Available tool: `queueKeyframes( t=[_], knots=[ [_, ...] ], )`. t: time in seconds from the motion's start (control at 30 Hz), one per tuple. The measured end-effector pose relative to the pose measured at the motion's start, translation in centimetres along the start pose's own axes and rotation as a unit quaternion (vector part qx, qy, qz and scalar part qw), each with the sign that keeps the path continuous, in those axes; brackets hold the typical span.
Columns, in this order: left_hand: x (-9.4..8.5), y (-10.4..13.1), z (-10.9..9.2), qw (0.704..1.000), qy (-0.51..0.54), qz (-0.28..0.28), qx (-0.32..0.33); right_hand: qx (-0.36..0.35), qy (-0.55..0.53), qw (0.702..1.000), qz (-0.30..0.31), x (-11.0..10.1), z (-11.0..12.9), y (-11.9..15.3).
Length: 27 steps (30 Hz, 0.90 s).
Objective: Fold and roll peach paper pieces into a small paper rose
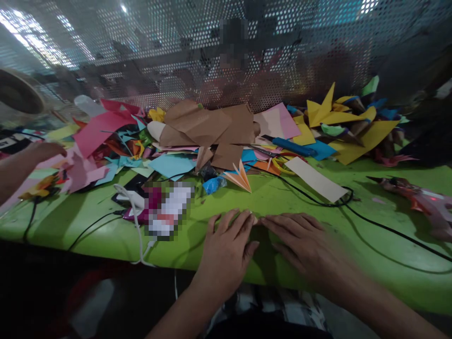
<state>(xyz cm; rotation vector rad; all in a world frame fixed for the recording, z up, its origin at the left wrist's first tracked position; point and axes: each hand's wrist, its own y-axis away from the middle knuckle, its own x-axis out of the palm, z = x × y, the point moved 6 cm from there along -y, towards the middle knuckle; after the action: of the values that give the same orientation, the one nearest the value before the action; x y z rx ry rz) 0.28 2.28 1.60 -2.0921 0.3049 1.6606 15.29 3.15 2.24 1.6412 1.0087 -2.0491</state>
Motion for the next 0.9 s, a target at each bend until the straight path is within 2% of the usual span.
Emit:
queueKeyframes(
  t=[0.13,0.23,0.47,0.7,0.9],
  knots=[
    [-0.6,1.0,0.1,1.000,-0.005,-0.009,0.001,0.012,-0.005,1.000,0.016,0.2,-0.4,-0.4],
    [-0.3,1.2,-0.4,1.000,-0.013,0.005,0.025,0.016,-0.012,1.000,0.021,0.5,-0.6,-0.6],
    [0.6,0.6,-0.4,0.999,-0.038,0.019,0.026,0.031,-0.016,0.999,0.025,1.1,-1.2,-1.1],
    [0.6,0.1,-0.1,0.999,-0.038,0.025,0.020,0.032,0.018,0.999,-0.014,0.4,-0.9,-0.5],
    [0.4,-0.3,-0.1,0.999,-0.033,0.021,0.020,0.036,0.004,0.999,0.018,0.9,-0.6,-0.3]
  ],
)
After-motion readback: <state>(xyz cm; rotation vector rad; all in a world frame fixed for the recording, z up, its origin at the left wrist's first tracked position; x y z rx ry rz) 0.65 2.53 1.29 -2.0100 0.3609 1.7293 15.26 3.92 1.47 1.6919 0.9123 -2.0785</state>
